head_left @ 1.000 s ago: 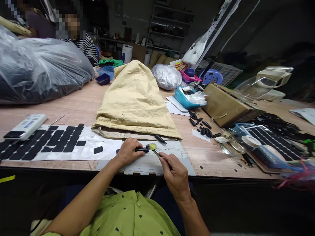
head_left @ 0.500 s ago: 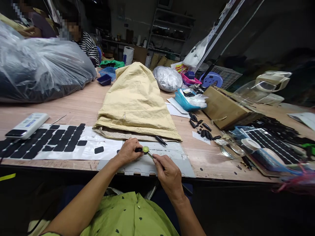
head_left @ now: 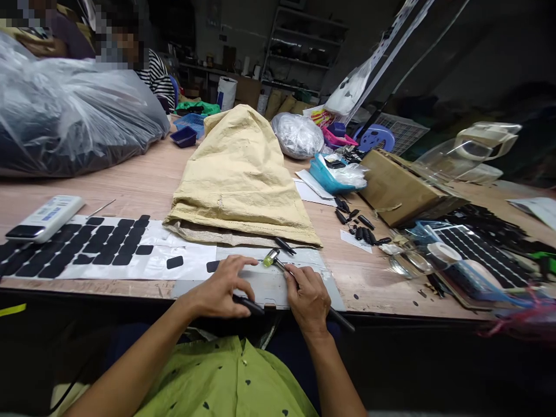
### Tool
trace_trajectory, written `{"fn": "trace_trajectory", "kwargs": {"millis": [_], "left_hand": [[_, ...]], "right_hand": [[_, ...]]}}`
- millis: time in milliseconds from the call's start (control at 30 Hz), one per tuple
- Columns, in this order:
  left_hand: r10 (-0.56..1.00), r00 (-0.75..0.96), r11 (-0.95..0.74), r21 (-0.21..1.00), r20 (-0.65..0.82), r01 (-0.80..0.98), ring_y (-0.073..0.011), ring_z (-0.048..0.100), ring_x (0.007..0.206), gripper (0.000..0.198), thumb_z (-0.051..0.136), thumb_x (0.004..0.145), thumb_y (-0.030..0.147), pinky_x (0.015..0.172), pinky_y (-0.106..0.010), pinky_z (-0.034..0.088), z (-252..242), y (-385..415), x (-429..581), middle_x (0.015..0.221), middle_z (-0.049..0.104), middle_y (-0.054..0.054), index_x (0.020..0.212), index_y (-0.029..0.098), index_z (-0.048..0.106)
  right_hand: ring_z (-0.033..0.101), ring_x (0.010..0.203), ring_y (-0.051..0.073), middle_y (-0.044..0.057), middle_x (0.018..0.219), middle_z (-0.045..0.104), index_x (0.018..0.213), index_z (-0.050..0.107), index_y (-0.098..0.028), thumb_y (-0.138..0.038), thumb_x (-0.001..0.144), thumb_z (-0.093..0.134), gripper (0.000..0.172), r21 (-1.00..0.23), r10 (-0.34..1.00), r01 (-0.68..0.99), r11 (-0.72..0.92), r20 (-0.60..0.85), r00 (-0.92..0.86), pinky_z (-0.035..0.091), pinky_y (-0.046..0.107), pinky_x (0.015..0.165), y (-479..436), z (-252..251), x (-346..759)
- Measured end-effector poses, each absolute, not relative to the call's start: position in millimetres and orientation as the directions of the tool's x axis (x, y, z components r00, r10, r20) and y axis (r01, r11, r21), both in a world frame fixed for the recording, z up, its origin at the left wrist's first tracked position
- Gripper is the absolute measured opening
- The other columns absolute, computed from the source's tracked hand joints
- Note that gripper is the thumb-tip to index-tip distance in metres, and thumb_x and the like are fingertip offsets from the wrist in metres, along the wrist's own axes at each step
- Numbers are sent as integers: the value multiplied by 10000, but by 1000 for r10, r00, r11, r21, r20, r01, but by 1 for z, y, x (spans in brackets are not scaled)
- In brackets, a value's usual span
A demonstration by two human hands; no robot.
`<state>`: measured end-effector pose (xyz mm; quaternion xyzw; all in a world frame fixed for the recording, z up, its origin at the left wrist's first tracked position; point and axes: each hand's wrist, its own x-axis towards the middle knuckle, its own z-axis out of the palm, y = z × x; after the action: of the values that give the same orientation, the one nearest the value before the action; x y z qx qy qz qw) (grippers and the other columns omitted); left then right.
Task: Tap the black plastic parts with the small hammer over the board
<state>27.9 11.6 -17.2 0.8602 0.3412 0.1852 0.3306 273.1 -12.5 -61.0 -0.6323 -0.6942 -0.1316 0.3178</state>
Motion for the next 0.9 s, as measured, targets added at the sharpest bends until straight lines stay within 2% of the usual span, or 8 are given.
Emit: {"fn": "trace_trajectory", "kwargs": {"millis": [100, 167, 267, 367, 433, 500, 733, 900], "left_hand": [[696, 718, -546, 660, 14, 516, -414, 216, 1434, 207, 837, 625, 204, 1138, -589, 243, -17, -7, 19, 1586, 281, 3, 805, 279, 770], [692, 722, -538, 655, -16, 530, -424, 197, 1447, 242, 849, 609, 209, 1133, -602, 253, -12, -11, 18, 1589, 283, -10, 825, 280, 766], [664, 747, -549, 691, 19, 471, -369, 346, 1385, 256, 848, 641, 265, 1109, -537, 337, 3, 0, 25, 1484, 450, -41, 880, 289, 761], [682, 716, -577, 713, 151, 399, -243, 551, 1158, 183, 732, 796, 263, 1022, -397, 436, 19, 30, 47, 1212, 642, -61, 979, 257, 739], [732, 642, -592, 678, 226, 436, -215, 581, 1046, 181, 624, 886, 257, 950, -357, 462, 23, 56, 69, 1077, 671, -64, 1035, 220, 720], [757, 608, -600, 621, 238, 504, -219, 586, 988, 198, 582, 903, 245, 879, -343, 474, 22, 82, 93, 1025, 668, -71, 1035, 197, 721], [727, 685, -643, 387, 39, 661, -240, 592, 978, 180, 566, 850, 181, 706, -297, 450, 2, 125, 144, 1059, 635, -84, 904, 196, 737], [767, 641, -589, 367, -25, 720, -241, 591, 992, 156, 643, 796, 218, 715, -295, 447, -2, 125, 139, 1099, 620, -76, 936, 198, 709]], "right_hand": [[540, 781, 187, 32, 805, 646, 1002, 717, -223, -266, 954, 528, 200, -206, 787, 963, 173, 617, -9, 416, 304, 739, -12, -63, 272], [538, 788, 191, 32, 808, 642, 1010, 711, -225, -260, 950, 532, 192, -213, 790, 961, 176, 613, -9, 413, 308, 738, -13, -63, 272], [537, 800, 195, 35, 817, 641, 1015, 703, -226, -247, 941, 535, 184, -221, 792, 960, 172, 611, -1, 408, 316, 733, -14, -61, 271], [532, 807, 199, 38, 827, 638, 1026, 694, -225, -229, 922, 541, 186, -216, 790, 961, 174, 614, -5, 405, 322, 733, -15, -60, 269], [527, 808, 201, 39, 835, 636, 1034, 692, -225, -223, 914, 545, 189, -203, 793, 964, 169, 610, -11, 403, 323, 731, -16, -60, 268], [524, 807, 202, 40, 840, 635, 1034, 692, -224, -222, 912, 550, 187, -189, 795, 968, 162, 607, -15, 399, 323, 725, -16, -60, 268], [520, 803, 200, 40, 838, 635, 1036, 688, -220, -211, 911, 548, 187, -178, 787, 970, 168, 617, -23, 398, 324, 724, -17, -62, 270], [532, 804, 199, 36, 833, 640, 1025, 688, -236, -208, 903, 551, 185, -191, 790, 962, 196, 611, -40, 401, 322, 713, -18, -62, 271]]}}
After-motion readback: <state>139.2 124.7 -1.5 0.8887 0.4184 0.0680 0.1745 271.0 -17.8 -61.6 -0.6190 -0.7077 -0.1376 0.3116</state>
